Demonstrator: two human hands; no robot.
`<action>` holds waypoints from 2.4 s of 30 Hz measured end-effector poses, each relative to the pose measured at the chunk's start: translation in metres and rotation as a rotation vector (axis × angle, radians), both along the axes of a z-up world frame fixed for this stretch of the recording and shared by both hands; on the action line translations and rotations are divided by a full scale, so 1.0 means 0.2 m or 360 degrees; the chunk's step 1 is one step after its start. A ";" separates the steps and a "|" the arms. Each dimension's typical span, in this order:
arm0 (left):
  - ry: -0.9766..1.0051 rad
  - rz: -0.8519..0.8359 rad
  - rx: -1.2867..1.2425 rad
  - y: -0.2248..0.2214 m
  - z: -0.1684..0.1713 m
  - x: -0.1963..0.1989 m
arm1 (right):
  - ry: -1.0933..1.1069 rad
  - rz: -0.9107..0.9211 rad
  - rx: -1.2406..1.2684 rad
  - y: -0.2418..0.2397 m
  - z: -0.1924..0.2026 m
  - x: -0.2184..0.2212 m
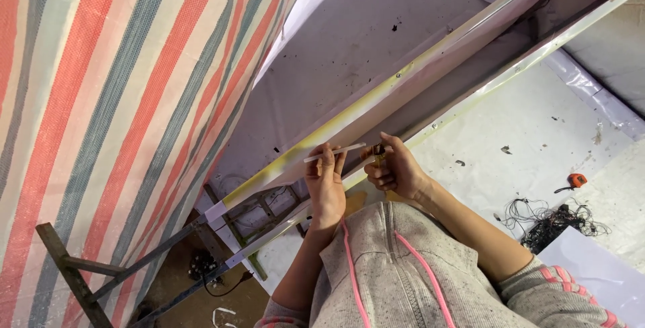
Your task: Securing the edges of a vinyl banner to a metal frame using a lighter to heat and bond the material.
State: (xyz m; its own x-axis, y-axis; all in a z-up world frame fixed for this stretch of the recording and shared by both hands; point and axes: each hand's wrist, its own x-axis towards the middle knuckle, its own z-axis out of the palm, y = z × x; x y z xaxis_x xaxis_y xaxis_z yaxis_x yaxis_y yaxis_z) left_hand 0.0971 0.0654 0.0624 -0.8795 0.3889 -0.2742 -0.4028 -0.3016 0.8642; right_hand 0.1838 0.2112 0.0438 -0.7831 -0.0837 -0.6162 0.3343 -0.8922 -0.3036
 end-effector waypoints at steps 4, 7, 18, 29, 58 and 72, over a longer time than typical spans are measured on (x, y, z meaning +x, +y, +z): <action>-0.0013 0.0041 -0.0081 -0.01 -0.04 0.01 | -0.0010 0.0032 -0.0023 -0.01 -0.07 0.01; -0.0034 0.0035 -0.0102 -0.01 -0.08 0.02 | -0.0017 0.0041 -0.0039 -0.02 -0.07 0.00; -0.0011 0.0023 0.0003 0.05 0.03 0.03 | -0.0054 0.0011 0.0096 0.02 0.06 -0.02; 0.0085 -0.0027 0.0045 0.05 -0.10 0.05 | 0.0015 -0.0041 0.0084 0.03 -0.08 -0.03; 0.0157 -0.0004 0.0017 0.05 -0.05 0.04 | 0.0196 -0.0057 0.0040 0.02 -0.09 -0.02; 0.0152 0.0034 -0.0001 0.05 -0.05 0.04 | 0.0094 -0.0007 0.0055 0.01 -0.06 -0.03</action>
State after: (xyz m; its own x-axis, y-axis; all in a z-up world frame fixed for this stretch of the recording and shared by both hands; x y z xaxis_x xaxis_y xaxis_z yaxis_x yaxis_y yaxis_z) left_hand 0.1050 0.0754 0.0531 -0.9099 0.3694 -0.1889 -0.3119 -0.3085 0.8986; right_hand 0.1772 0.2138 0.0321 -0.8185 -0.0596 -0.5714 0.3109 -0.8823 -0.3533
